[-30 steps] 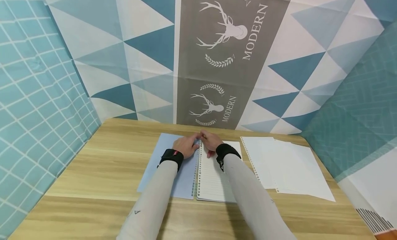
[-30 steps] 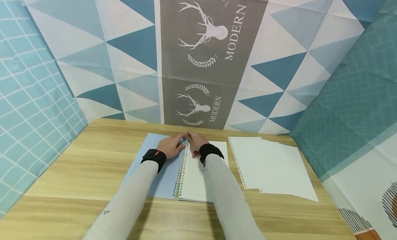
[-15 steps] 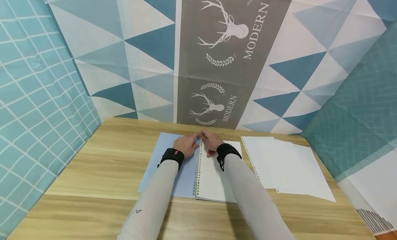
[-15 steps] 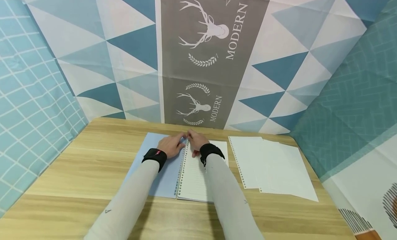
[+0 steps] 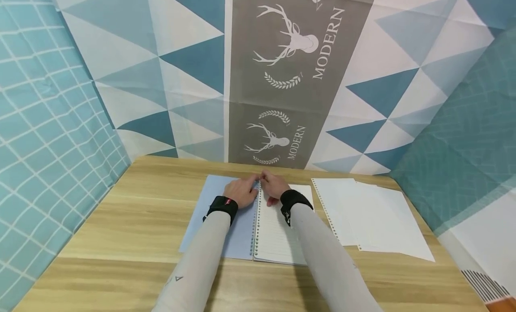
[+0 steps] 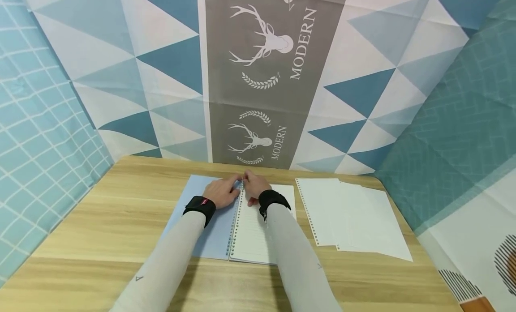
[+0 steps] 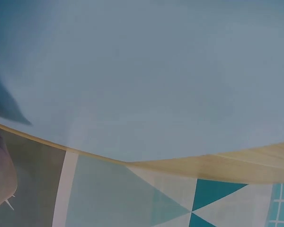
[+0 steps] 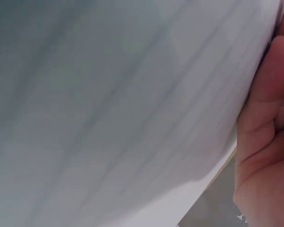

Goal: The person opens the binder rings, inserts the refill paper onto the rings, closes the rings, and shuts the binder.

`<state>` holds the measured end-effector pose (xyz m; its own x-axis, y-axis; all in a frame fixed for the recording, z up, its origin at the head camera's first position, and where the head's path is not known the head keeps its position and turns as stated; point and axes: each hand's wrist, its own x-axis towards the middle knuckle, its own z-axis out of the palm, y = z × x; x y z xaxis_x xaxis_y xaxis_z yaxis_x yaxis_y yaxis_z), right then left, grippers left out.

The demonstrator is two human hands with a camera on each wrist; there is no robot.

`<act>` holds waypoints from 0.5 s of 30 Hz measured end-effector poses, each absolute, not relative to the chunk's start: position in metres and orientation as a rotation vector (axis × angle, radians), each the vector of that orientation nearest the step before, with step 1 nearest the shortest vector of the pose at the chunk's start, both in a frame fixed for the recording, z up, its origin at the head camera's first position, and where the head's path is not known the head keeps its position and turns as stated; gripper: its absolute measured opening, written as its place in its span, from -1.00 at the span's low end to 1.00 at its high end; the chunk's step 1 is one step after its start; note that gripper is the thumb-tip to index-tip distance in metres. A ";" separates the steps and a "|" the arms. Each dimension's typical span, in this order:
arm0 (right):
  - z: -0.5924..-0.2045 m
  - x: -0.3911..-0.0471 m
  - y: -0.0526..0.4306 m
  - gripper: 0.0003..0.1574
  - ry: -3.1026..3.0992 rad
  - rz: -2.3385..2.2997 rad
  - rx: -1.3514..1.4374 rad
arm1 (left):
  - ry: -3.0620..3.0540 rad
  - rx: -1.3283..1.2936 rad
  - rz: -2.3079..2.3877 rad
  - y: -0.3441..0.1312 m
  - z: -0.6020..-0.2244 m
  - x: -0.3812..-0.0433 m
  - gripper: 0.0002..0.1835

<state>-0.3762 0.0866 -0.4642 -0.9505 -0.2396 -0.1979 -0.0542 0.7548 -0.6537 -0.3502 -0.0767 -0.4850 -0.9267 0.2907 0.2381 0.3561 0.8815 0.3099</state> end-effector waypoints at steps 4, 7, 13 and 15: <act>-0.455 -0.366 0.084 -0.68 2.679 -1.024 -0.233 | -2.849 -0.491 -0.524 -0.078 -0.481 -0.349 -0.61; -0.453 -0.356 0.081 -0.50 2.736 -0.926 -0.355 | -2.840 -0.463 -0.495 -0.080 -0.481 -0.346 -0.63; -0.464 -0.341 0.083 -0.51 2.841 -0.799 -0.487 | -2.856 -0.428 -0.428 -0.074 -0.484 -0.337 -0.64; -0.463 -0.337 0.084 -0.56 2.905 -0.739 -0.491 | -2.855 -0.421 -0.421 -0.068 -0.483 -0.333 -0.64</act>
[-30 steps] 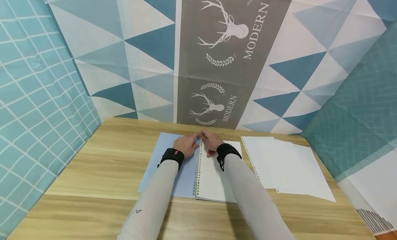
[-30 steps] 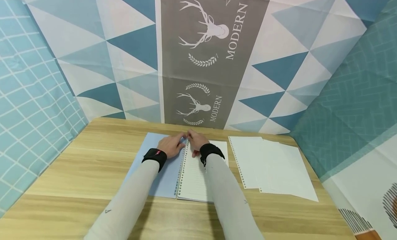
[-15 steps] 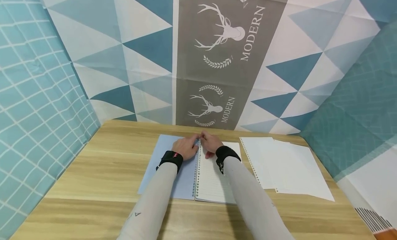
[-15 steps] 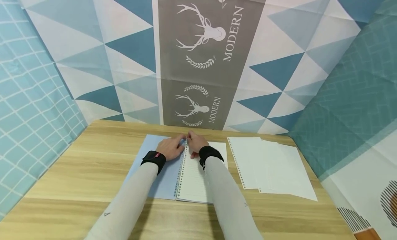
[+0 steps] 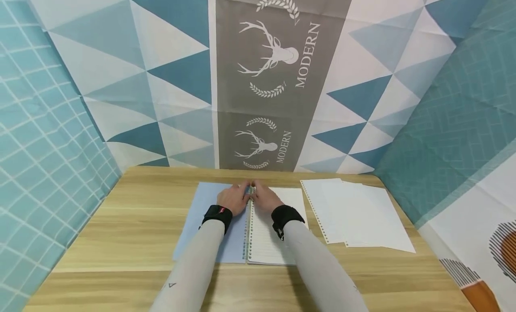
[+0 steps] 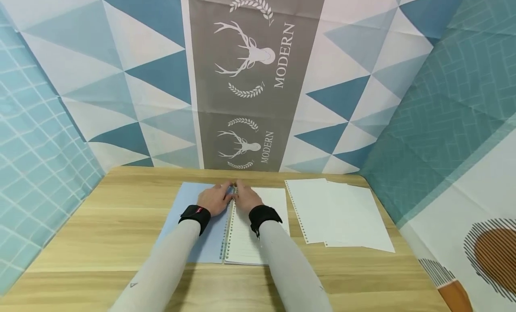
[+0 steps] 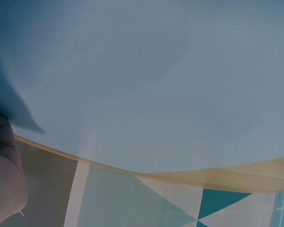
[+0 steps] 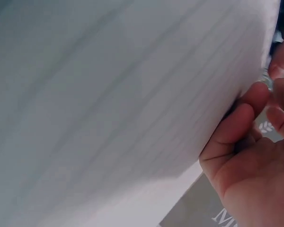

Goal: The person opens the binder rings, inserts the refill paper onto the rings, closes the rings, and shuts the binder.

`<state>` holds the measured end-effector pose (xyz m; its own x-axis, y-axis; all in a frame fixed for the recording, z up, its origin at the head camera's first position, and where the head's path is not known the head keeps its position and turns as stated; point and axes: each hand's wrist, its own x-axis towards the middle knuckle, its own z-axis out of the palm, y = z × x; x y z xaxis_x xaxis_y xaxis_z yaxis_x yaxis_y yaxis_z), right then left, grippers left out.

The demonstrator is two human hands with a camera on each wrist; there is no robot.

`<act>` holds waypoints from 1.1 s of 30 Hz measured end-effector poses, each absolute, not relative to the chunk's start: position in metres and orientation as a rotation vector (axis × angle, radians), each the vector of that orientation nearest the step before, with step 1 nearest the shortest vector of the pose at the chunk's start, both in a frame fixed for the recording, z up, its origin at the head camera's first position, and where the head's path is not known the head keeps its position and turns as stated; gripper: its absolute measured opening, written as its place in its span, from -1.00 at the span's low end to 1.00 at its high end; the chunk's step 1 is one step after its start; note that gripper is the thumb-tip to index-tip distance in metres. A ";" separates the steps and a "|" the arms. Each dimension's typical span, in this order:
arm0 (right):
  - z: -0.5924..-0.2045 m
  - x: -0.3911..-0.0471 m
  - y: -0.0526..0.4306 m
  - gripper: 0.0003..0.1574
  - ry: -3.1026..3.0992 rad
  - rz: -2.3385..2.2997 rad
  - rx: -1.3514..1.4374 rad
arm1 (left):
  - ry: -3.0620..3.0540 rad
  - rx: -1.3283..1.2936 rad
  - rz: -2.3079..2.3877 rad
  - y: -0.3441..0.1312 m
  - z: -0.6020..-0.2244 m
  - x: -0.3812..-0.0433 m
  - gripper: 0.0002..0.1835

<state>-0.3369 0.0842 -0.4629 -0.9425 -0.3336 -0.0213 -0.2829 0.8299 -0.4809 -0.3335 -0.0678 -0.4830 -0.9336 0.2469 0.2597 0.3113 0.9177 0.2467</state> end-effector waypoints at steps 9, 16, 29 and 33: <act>-0.462 -0.339 0.073 -0.71 3.055 -0.516 -0.506 | -2.836 -0.351 -0.394 -0.067 -0.484 -0.334 -0.65; -0.464 -0.337 0.078 -0.76 3.061 -0.545 -0.426 | -2.888 -0.316 -0.435 -0.062 -0.488 -0.335 -0.58; -0.470 -0.335 0.082 -0.68 2.971 -0.711 -0.395 | -2.928 -0.281 -0.449 -0.061 -0.490 -0.330 -0.55; -0.457 -0.315 0.095 -0.34 2.810 -0.931 -0.424 | -3.008 -0.400 -0.572 -0.068 -0.466 -0.309 -0.46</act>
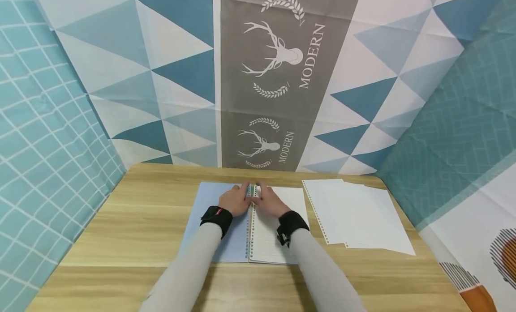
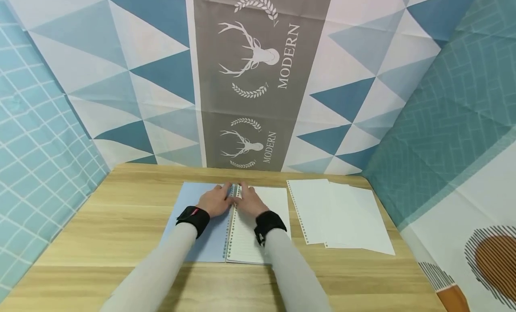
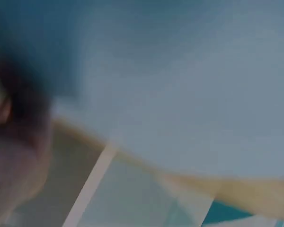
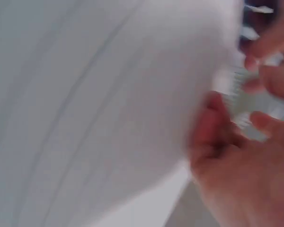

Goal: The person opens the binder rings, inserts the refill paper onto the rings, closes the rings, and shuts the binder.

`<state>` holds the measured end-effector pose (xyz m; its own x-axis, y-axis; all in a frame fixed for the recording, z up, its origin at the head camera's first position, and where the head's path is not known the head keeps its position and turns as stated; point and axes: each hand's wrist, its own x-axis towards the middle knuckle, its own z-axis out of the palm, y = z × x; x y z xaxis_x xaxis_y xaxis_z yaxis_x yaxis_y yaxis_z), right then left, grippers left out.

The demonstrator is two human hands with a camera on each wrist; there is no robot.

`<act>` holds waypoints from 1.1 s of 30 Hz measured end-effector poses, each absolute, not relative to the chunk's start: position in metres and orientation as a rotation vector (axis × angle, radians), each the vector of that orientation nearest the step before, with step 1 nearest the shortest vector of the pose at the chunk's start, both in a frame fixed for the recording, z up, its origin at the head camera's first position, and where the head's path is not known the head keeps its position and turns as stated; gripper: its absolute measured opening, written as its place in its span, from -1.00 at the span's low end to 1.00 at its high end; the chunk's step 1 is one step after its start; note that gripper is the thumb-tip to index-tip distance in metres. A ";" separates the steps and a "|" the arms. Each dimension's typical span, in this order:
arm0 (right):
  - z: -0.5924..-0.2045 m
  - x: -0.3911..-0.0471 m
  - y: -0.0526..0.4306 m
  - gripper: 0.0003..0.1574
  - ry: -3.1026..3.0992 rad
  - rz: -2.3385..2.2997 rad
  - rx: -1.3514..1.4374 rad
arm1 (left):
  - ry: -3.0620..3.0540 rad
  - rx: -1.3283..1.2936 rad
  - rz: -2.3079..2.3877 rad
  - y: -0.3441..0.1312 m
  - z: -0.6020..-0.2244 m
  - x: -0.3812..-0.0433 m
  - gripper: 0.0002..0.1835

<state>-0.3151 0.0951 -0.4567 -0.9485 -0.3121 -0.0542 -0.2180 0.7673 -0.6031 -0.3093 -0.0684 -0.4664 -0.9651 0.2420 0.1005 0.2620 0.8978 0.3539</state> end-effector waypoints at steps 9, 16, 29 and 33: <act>-0.422 -0.220 0.117 -0.15 2.744 -0.412 -0.695 | -3.290 -0.618 -0.783 -0.084 -0.415 -0.213 -0.25; -0.427 -0.207 0.107 -0.16 2.850 -0.174 -0.747 | -3.225 -0.600 -0.529 -0.068 -0.424 -0.196 -0.29; -0.438 -0.206 0.103 -0.22 2.940 -0.061 -0.729 | -3.196 -0.591 -0.439 -0.068 -0.431 -0.194 -0.42; -0.439 -0.208 0.106 -0.22 2.957 -0.066 -0.754 | -3.190 -0.596 -0.399 -0.069 -0.433 -0.196 -0.42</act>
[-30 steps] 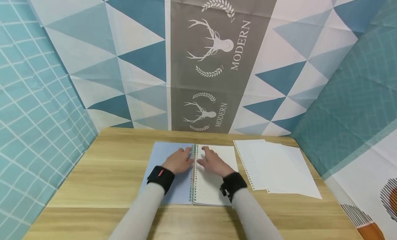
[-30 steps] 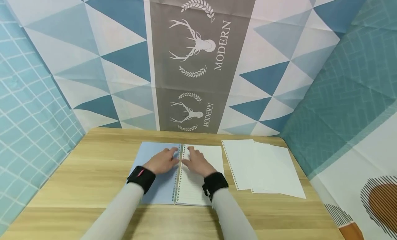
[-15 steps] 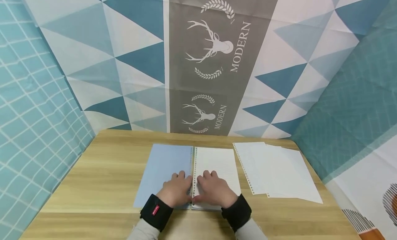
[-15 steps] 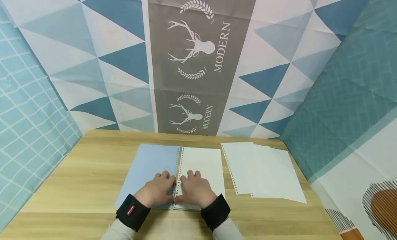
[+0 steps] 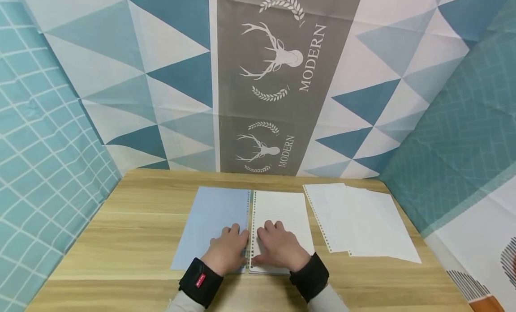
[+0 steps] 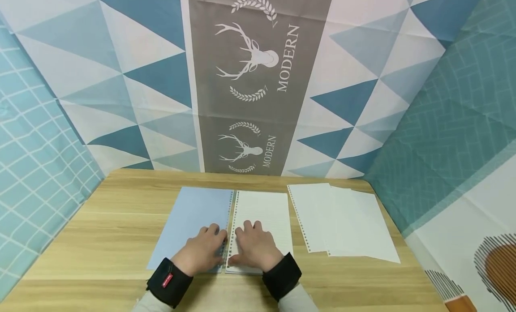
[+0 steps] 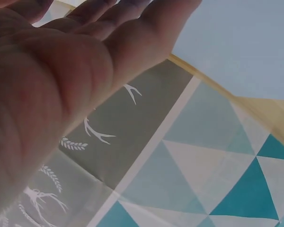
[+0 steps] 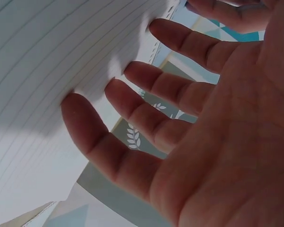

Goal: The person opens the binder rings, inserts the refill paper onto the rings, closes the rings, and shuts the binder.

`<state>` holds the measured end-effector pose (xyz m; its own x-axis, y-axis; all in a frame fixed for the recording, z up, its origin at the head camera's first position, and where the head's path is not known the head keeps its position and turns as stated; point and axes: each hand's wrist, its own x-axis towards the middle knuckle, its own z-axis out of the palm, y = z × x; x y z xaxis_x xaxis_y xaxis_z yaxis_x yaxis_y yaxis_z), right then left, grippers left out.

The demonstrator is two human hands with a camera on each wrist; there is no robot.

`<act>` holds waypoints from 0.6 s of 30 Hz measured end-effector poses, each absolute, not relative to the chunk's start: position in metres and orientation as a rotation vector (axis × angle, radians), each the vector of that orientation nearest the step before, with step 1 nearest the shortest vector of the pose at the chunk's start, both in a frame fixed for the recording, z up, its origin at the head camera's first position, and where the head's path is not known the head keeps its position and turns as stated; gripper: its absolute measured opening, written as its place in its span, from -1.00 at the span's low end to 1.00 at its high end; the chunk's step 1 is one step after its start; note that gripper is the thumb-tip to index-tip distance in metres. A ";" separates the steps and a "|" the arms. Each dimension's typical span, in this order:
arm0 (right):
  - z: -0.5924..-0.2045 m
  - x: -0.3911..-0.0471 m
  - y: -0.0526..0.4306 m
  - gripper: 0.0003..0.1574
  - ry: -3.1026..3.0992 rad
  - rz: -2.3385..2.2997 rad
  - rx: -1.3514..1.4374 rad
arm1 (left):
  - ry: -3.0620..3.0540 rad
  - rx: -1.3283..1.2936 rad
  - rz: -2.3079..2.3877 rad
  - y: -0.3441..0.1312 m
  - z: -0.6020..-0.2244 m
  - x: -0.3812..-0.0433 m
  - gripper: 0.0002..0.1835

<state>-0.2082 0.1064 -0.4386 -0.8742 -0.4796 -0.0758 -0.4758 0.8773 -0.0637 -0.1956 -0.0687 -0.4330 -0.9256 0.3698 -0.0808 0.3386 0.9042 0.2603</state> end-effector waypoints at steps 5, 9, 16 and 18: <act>-0.441 -0.209 0.108 -0.19 2.957 -0.074 -0.760 | 2.924 0.547 0.363 -0.069 -0.433 -0.195 -0.38; -0.443 -0.210 0.109 -0.18 2.947 -0.096 -0.764 | 2.927 0.547 0.352 -0.069 -0.434 -0.194 -0.39; -0.443 -0.211 0.110 -0.14 2.977 -0.073 -0.802 | 2.946 0.556 0.366 -0.069 -0.434 -0.193 -0.43; -0.443 -0.211 0.111 -0.15 2.996 -0.060 -0.816 | 2.962 0.556 0.361 -0.069 -0.434 -0.194 -0.43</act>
